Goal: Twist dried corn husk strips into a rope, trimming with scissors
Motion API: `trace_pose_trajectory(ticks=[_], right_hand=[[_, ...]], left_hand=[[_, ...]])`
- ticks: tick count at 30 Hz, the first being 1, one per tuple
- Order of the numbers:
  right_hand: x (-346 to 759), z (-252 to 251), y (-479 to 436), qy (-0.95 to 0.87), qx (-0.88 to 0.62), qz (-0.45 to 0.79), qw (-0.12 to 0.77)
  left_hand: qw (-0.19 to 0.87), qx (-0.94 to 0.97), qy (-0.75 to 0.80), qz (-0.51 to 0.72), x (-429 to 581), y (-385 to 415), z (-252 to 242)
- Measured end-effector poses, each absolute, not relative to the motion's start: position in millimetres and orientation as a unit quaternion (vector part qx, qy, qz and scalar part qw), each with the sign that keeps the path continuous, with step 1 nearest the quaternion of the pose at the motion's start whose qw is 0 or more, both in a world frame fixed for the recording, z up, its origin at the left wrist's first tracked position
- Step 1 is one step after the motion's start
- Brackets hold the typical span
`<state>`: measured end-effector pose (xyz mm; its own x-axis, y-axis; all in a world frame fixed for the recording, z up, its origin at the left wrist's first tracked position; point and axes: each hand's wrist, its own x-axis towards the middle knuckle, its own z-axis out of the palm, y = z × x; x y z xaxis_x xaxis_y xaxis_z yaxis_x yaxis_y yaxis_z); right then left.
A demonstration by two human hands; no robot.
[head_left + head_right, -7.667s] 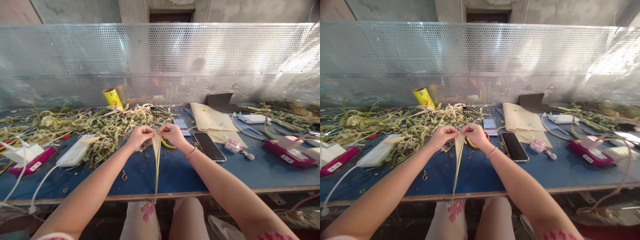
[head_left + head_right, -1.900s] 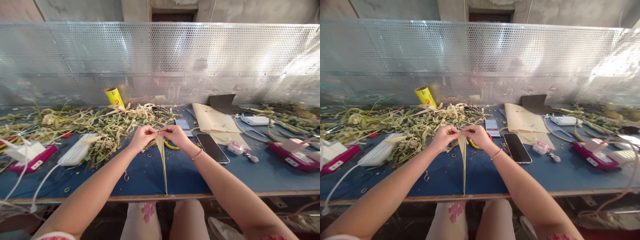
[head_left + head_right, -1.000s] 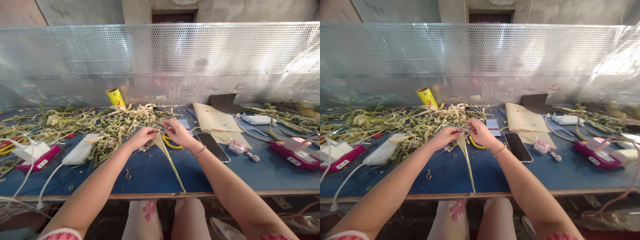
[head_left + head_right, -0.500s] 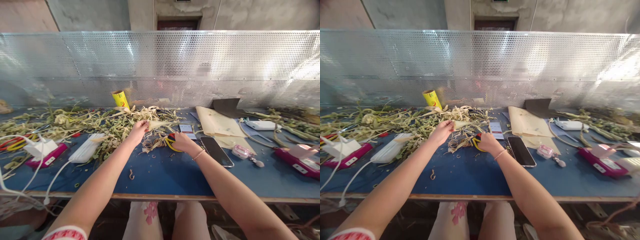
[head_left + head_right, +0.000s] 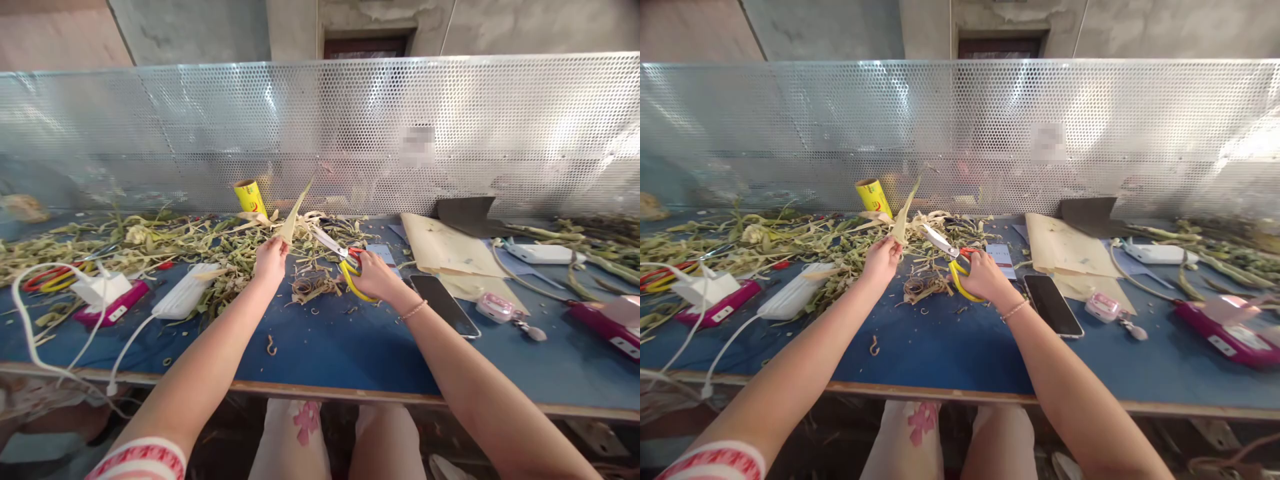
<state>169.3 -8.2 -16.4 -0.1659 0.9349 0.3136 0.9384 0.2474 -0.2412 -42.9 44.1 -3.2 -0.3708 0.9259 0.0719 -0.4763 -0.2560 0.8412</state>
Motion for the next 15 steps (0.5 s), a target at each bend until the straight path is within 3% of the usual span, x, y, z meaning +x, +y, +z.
trace_pose_trajectory(ticks=[15], right_hand=[[155, -14, -19, -0.786, -0.584, 0.030, 0.200]], left_hand=[[0.548, 0.261, 0.319, 0.728, -29, 35, -11]])
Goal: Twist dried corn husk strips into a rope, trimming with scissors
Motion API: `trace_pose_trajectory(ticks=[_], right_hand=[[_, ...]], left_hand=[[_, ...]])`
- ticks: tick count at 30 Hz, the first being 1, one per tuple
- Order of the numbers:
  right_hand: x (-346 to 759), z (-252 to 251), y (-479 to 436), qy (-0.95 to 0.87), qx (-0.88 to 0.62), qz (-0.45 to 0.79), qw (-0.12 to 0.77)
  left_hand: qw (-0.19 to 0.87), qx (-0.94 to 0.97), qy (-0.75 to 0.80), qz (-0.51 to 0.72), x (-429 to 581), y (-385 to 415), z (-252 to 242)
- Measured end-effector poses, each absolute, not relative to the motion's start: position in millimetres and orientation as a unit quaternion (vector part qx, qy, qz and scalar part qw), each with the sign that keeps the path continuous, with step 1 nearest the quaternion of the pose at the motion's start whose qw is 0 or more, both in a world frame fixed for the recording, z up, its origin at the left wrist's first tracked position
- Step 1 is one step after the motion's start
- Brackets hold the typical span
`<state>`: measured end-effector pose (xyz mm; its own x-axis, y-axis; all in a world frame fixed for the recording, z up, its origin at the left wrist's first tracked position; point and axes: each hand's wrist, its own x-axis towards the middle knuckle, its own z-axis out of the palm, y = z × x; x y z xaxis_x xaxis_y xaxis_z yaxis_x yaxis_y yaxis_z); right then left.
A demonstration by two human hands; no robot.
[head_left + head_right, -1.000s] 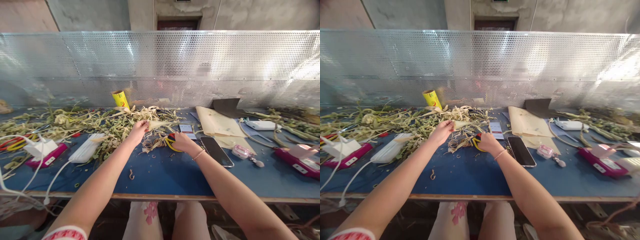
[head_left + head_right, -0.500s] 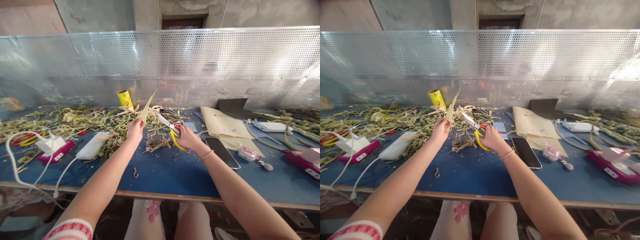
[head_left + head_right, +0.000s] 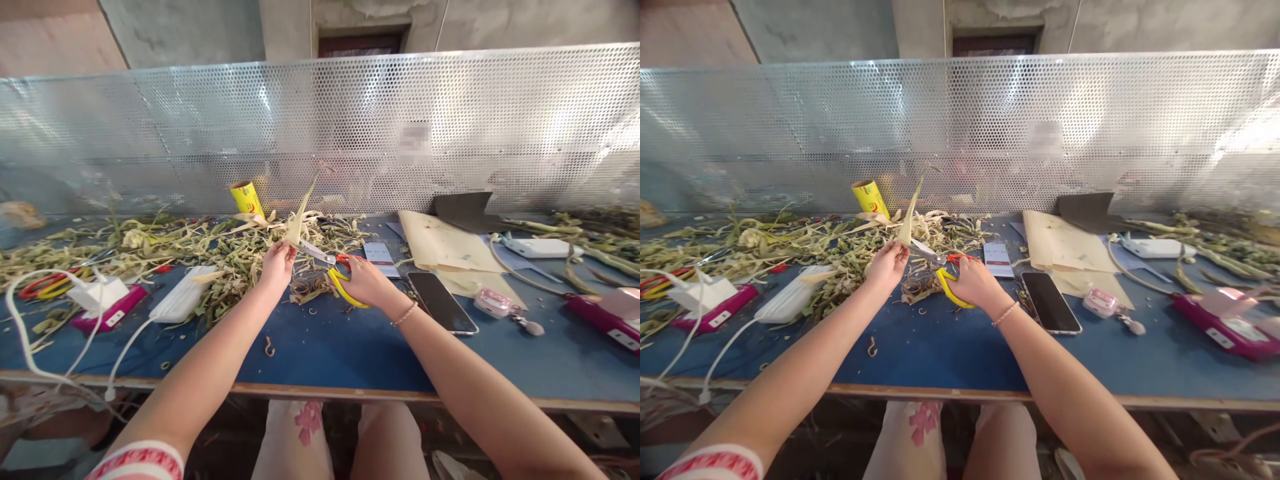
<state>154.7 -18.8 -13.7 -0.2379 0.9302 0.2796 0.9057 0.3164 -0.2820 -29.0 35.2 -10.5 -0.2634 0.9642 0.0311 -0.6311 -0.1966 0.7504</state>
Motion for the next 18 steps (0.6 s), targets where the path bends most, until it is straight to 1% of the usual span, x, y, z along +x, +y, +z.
trace_pose_trajectory(ticks=[18], right_hand=[[151, -6, -27, -0.791, -0.575, 0.058, 0.200]], left_hand=[[0.550, 0.299, 0.280, 0.728, -17, 28, -15]])
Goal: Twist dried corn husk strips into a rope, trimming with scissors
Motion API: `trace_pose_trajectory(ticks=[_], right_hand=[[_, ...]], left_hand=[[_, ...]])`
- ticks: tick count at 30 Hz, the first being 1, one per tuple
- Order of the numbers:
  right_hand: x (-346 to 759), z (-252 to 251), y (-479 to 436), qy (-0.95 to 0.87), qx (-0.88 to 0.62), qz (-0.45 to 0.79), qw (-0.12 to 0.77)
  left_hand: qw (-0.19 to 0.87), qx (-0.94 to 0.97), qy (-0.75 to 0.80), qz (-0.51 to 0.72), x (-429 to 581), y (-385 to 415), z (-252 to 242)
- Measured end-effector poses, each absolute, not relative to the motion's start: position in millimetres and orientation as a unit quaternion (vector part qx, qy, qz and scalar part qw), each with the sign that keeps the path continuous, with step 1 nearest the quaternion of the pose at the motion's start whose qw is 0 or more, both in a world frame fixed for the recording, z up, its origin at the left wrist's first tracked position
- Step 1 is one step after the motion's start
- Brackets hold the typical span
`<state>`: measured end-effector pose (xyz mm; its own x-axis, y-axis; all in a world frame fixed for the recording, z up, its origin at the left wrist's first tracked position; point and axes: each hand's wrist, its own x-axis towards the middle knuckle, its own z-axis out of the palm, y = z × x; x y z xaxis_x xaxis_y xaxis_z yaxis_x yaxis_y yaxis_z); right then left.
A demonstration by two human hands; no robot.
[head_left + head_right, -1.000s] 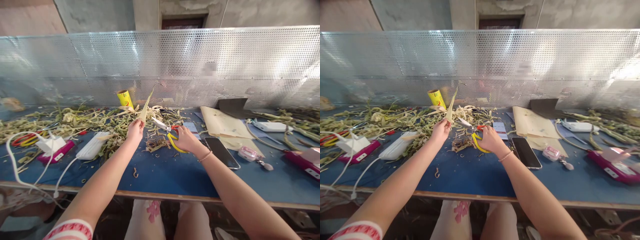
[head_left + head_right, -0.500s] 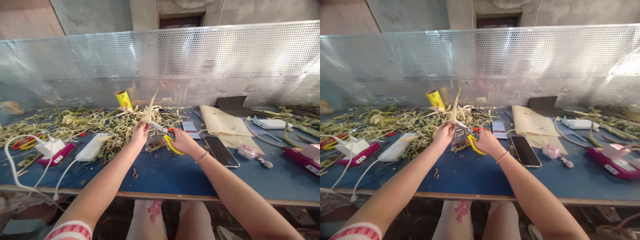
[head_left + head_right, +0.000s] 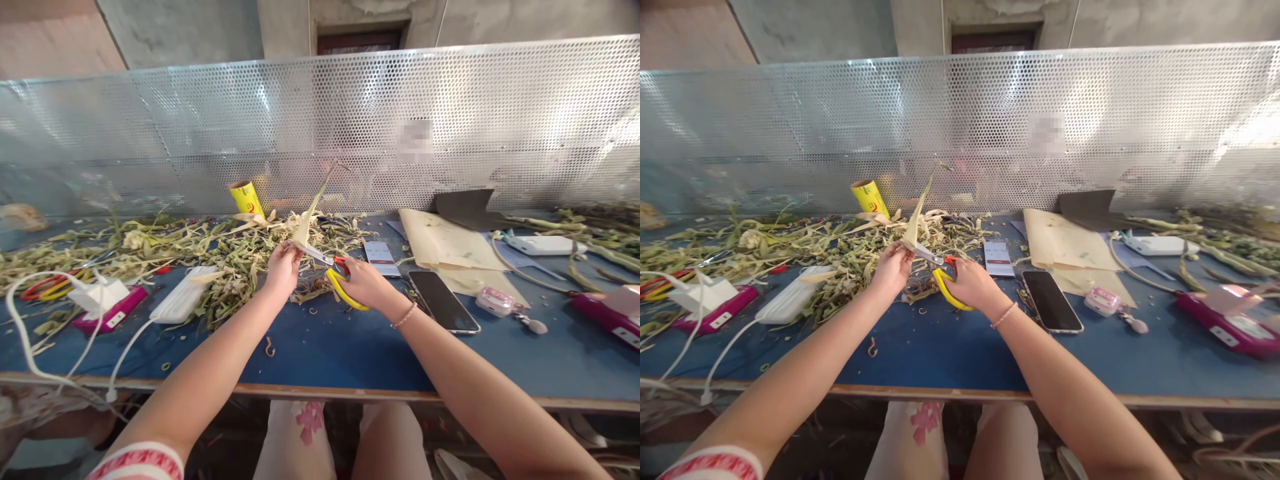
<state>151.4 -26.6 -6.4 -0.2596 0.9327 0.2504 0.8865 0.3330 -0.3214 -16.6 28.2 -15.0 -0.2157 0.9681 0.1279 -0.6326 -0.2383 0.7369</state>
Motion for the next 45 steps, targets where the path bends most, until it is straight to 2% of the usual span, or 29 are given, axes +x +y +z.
trace_pose_trajectory(ticks=[9, 16, 25, 45], right_hand=[[152, -5, -27, -0.795, -0.563, 0.054, 0.217], [151, -2, -27, -0.780, -0.591, 0.051, 0.200], [150, 7, -30, -0.764, -0.633, 0.020, 0.124], [150, 6, -31, -0.762, -0.637, -0.003, 0.115]], left_hand=[[0.550, 0.308, 0.271, 0.727, -15, 25, -14], [0.536, 0.318, 0.277, 0.731, -16, 28, -17], [0.545, 0.313, 0.265, 0.731, -16, 28, -17], [0.558, 0.315, 0.289, 0.711, -18, 27, -13]])
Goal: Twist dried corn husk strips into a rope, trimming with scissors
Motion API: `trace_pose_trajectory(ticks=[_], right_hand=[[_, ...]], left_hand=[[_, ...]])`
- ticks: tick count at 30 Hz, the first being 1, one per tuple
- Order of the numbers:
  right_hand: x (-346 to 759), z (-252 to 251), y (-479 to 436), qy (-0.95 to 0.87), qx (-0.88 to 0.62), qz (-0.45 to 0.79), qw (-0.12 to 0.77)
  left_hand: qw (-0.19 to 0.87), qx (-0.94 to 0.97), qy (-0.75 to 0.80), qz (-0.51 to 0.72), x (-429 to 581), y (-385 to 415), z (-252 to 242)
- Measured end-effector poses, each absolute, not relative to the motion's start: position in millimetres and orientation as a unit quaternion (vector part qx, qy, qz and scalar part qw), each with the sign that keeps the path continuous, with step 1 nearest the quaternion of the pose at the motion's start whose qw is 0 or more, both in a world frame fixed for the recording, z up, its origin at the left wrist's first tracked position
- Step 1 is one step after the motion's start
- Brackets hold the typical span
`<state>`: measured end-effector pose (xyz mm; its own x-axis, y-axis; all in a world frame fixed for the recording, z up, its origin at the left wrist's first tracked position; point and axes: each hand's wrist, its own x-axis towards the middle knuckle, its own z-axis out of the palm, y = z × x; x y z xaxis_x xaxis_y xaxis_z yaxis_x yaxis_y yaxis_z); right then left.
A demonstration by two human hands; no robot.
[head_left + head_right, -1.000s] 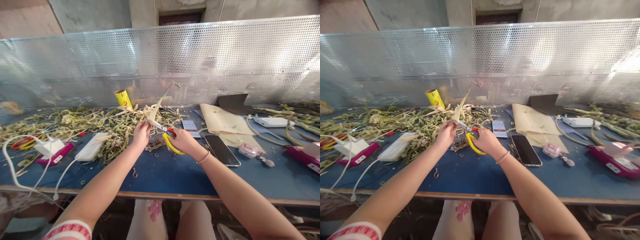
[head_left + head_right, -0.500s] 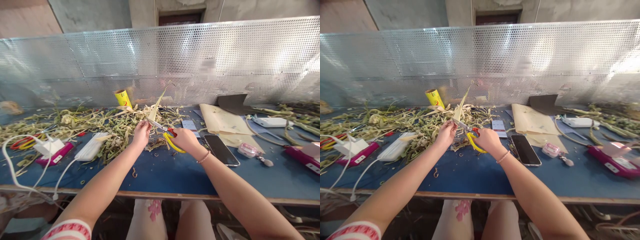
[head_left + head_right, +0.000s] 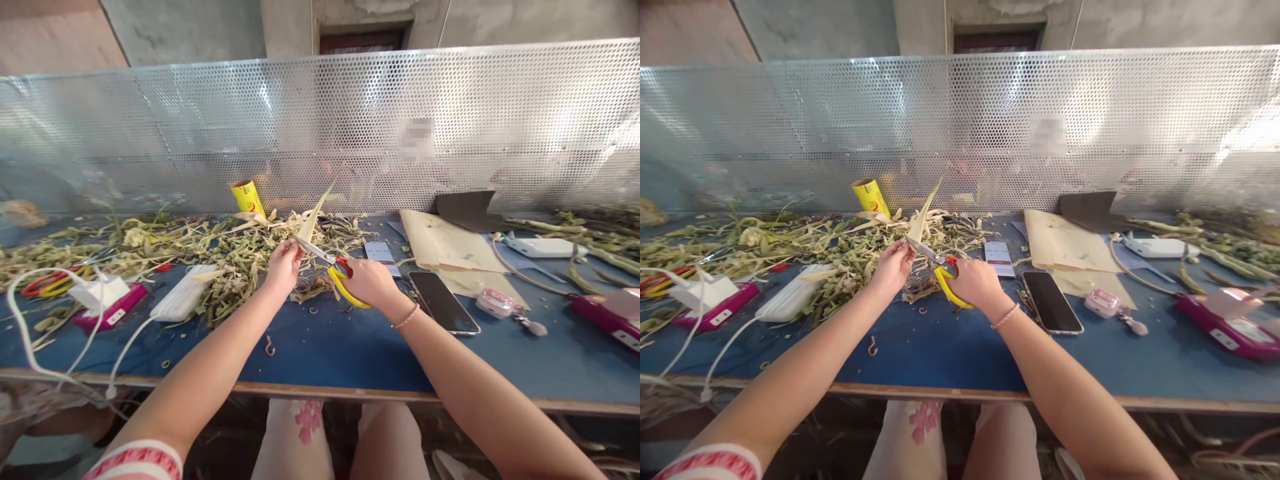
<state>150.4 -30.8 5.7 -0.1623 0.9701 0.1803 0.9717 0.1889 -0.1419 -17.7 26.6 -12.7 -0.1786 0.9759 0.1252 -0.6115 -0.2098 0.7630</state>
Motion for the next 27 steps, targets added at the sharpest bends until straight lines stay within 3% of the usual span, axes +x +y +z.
trace_pose_trajectory(ticks=[27], right_hand=[[154.7, 1.5, -25.9, -0.754, -0.642, 0.000, 0.138]], left_hand=[[0.579, 0.299, 0.305, 0.694, -17.1, 22.5, -9.3]])
